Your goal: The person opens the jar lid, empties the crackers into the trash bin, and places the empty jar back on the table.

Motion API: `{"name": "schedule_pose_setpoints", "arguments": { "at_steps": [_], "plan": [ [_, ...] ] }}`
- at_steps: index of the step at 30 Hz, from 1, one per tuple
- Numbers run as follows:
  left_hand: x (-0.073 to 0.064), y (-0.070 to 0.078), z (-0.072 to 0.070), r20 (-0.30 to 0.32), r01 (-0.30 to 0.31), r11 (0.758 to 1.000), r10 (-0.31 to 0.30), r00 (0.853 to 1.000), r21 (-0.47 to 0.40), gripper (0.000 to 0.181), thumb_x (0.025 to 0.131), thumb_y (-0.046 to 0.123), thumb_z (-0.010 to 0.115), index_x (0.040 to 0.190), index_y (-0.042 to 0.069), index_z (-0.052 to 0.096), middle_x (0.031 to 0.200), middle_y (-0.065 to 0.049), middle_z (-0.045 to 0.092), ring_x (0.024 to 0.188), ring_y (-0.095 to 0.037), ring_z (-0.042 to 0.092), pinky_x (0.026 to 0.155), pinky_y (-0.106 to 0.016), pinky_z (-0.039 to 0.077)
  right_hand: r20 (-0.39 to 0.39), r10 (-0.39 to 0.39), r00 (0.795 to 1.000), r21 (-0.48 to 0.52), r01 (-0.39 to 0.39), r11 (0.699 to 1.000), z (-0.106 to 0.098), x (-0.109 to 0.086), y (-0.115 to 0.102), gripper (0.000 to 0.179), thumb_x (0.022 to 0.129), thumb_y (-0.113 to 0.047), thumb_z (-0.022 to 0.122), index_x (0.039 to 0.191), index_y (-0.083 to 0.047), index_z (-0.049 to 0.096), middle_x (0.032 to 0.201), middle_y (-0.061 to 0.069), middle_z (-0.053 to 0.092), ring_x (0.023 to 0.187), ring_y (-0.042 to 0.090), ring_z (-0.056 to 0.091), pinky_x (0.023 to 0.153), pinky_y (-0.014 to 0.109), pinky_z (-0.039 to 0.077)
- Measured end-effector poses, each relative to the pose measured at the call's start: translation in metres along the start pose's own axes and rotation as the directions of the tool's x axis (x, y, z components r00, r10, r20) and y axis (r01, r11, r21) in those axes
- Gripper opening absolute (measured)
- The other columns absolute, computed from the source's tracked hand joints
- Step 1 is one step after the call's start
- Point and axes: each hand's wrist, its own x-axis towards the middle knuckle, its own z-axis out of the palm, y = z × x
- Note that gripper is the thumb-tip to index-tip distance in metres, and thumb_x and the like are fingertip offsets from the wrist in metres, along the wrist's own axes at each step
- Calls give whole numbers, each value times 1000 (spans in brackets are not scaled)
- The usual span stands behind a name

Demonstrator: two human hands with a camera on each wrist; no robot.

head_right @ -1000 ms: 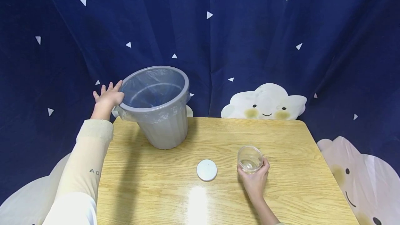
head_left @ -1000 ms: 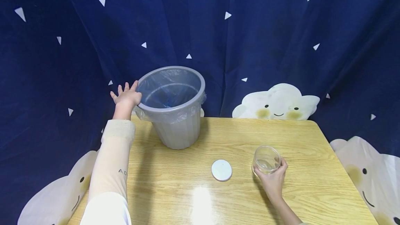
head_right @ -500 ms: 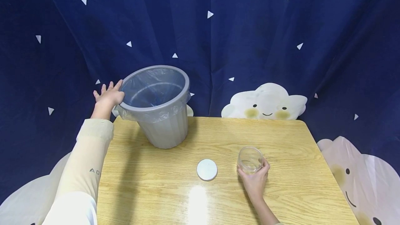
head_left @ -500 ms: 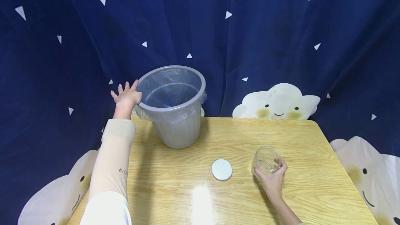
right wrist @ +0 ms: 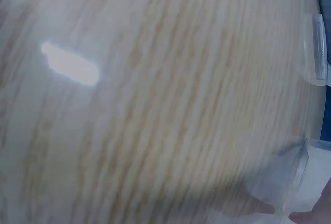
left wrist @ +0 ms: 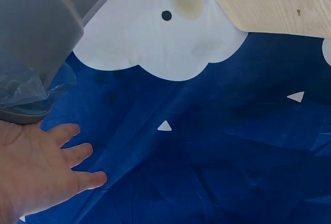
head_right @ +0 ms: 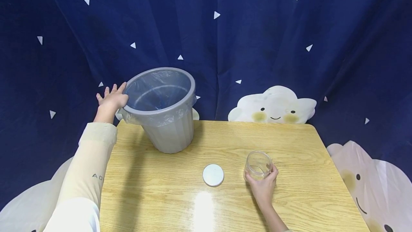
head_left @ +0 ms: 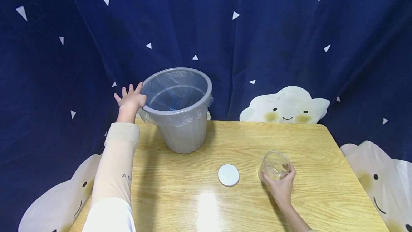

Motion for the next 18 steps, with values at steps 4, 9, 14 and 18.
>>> {"name": "schedule_pose_setpoints", "arguments": {
  "at_steps": [4, 9, 14, 18],
  "plan": [
    [-1, 0, 0, 7, 1, 1000, -1, 1000, 3, 63, 89, 18, 28, 148, 13, 6, 149, -27, -1, 133, -47, -12, 100, -65, -11, 11, -3, 1000, -6, 3, 1000, -1, -1, 1, 93, 65, -10, 81, 132, 3, 19, 127, 24, 31, 118, 45, 32, 96, 63, 28],
    [-2, 2, -1, 8, 5, 1000, -5, 1000, 7, 64, 88, 18, 28, 148, 13, 6, 149, -27, 0, 134, -47, -11, 100, -66, -10, 32, -9, 999, -8, 9, 1000, -2, -1, 3, 95, 67, -13, 81, 134, 2, 15, 128, 26, 29, 122, 48, 28, 98, 64, 24],
    [-3, 1, -1, 10, 2, 1000, -2, 1000, 1, 64, 89, 18, 28, 148, 13, 5, 149, -27, -2, 133, -47, -12, 100, -66, -11, 55, 7, 998, -38, -5, 999, -4, -2, 2, 100, 68, -17, 80, 137, 1, 10, 134, 25, 27, 124, 49, 26, 99, 64, 23],
    [-4, 1, -1, 11, 3, 1000, -3, 1000, -5, 64, 89, 20, 29, 148, 13, 5, 149, -27, -2, 133, -47, -12, 100, -66, -11, 63, 29, 998, -81, -24, 996, -5, -2, 1, 104, 69, -21, 80, 139, -1, 6, 134, 25, 27, 122, 49, 28, 96, 64, 28]
  ]
}}
